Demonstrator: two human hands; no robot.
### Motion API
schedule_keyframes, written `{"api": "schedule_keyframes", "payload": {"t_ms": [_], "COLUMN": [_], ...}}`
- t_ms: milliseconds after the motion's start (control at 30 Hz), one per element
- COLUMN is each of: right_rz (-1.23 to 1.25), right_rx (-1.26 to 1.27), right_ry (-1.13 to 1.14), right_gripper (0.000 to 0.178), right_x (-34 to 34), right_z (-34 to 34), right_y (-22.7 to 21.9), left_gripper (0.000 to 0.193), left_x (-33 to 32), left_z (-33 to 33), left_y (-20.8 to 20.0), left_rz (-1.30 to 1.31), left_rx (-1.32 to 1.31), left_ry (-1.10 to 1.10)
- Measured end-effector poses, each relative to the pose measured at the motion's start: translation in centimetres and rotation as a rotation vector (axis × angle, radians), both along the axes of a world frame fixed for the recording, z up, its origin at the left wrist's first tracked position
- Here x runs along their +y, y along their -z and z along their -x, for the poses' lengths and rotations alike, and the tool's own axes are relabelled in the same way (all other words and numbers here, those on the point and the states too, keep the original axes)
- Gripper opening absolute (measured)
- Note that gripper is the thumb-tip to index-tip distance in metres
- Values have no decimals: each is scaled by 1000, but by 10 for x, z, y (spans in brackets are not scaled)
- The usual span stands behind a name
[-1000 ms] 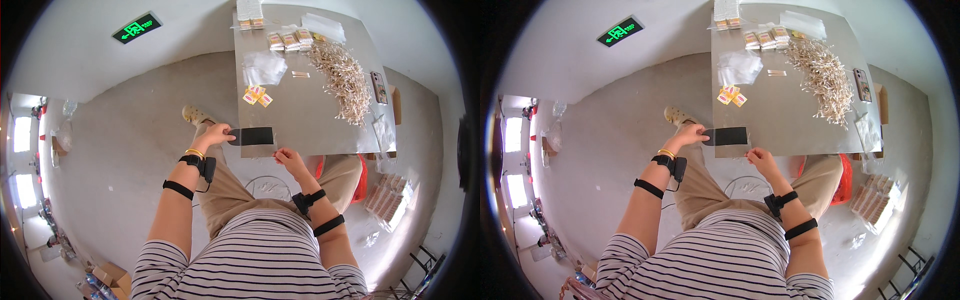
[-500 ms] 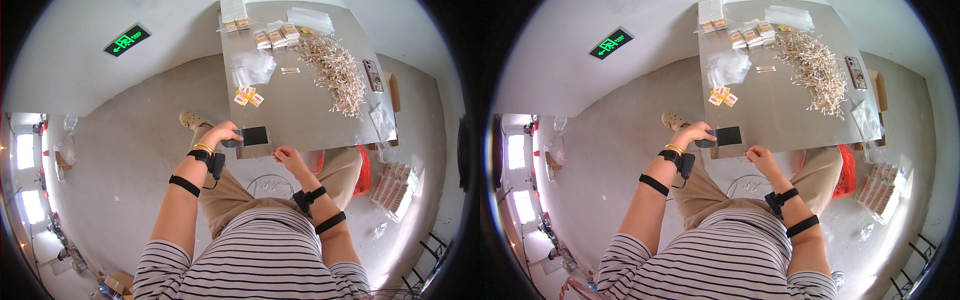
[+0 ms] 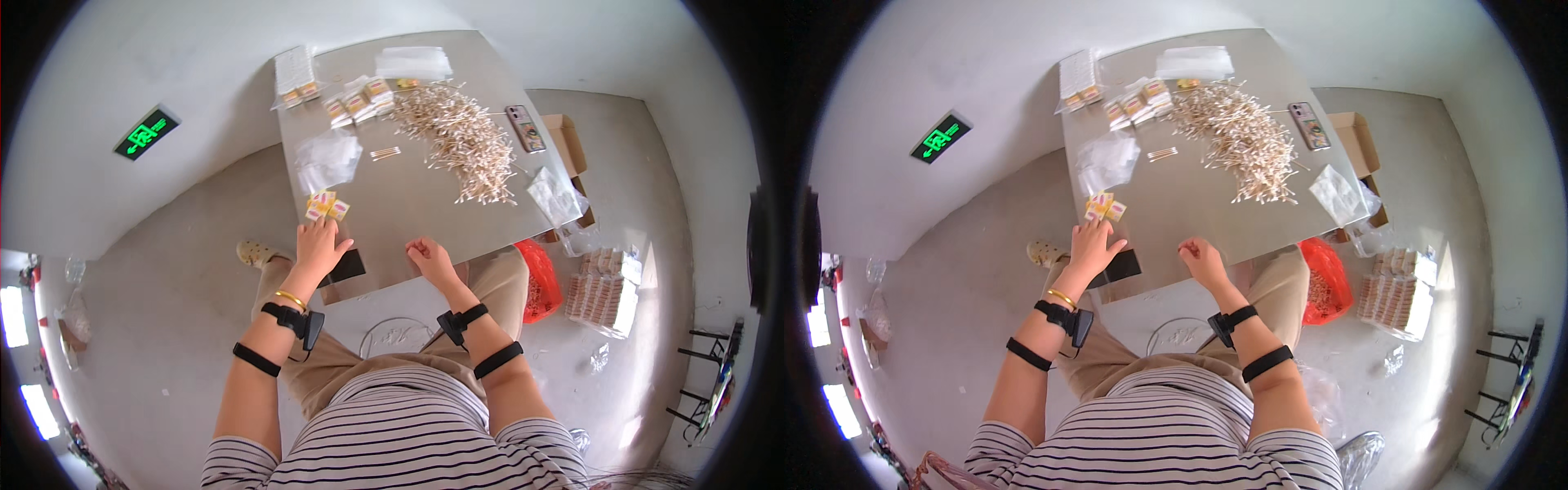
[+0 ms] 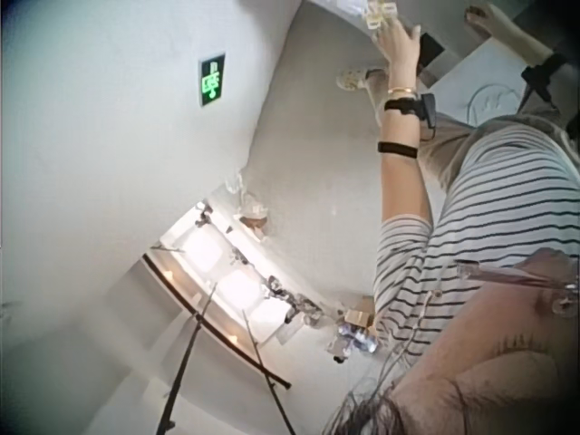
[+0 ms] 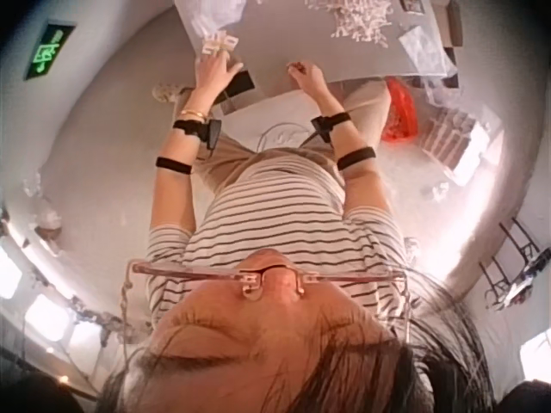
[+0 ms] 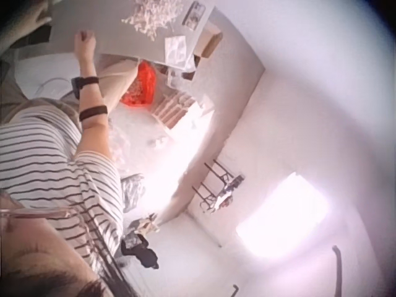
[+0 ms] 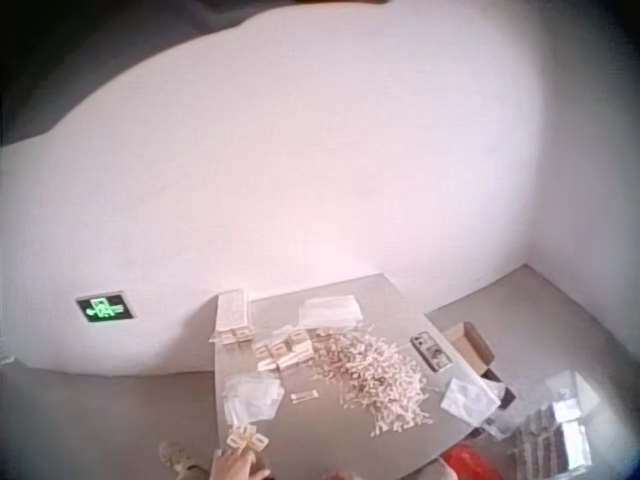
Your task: Sort and package cotton swabs into small plastic bags.
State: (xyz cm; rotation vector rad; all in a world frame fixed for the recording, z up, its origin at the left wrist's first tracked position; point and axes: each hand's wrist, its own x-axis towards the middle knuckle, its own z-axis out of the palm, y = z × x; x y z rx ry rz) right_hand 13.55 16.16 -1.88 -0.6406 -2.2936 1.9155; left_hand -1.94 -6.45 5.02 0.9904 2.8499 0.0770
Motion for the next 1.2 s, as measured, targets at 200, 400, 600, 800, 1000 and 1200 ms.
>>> {"api": "schedule_keyframes", "payload": {"t_ms": [200, 400, 600, 800, 1000, 1200], "right_rz": [-654, -798, -816, -717, -720, -616], "right_rx": [-103, -89, 62, 58, 19, 48], "right_ry": [194, 334, 409, 301, 294, 187], "right_gripper": [32, 34, 16, 19, 34, 40], "right_x": [71, 125, 182, 191, 120, 60], "right_z": [1, 10, 14, 11, 24, 45], "right_y": [-19, -14, 12, 24, 17, 13], "left_gripper": [40, 50, 50, 49, 48, 52], "left_x": [43, 84, 115, 138, 137, 123], "left_z": [-23, -54, -66, -68, -68, -66], "left_y": [14, 28, 34, 33, 40, 41], "left_rz": [-228, -289, -301, -337, -356, -363], "left_rx": [-123, -285, -348, -412, -406, -375], "left_ry": [170, 283, 360, 389, 351, 328]}}
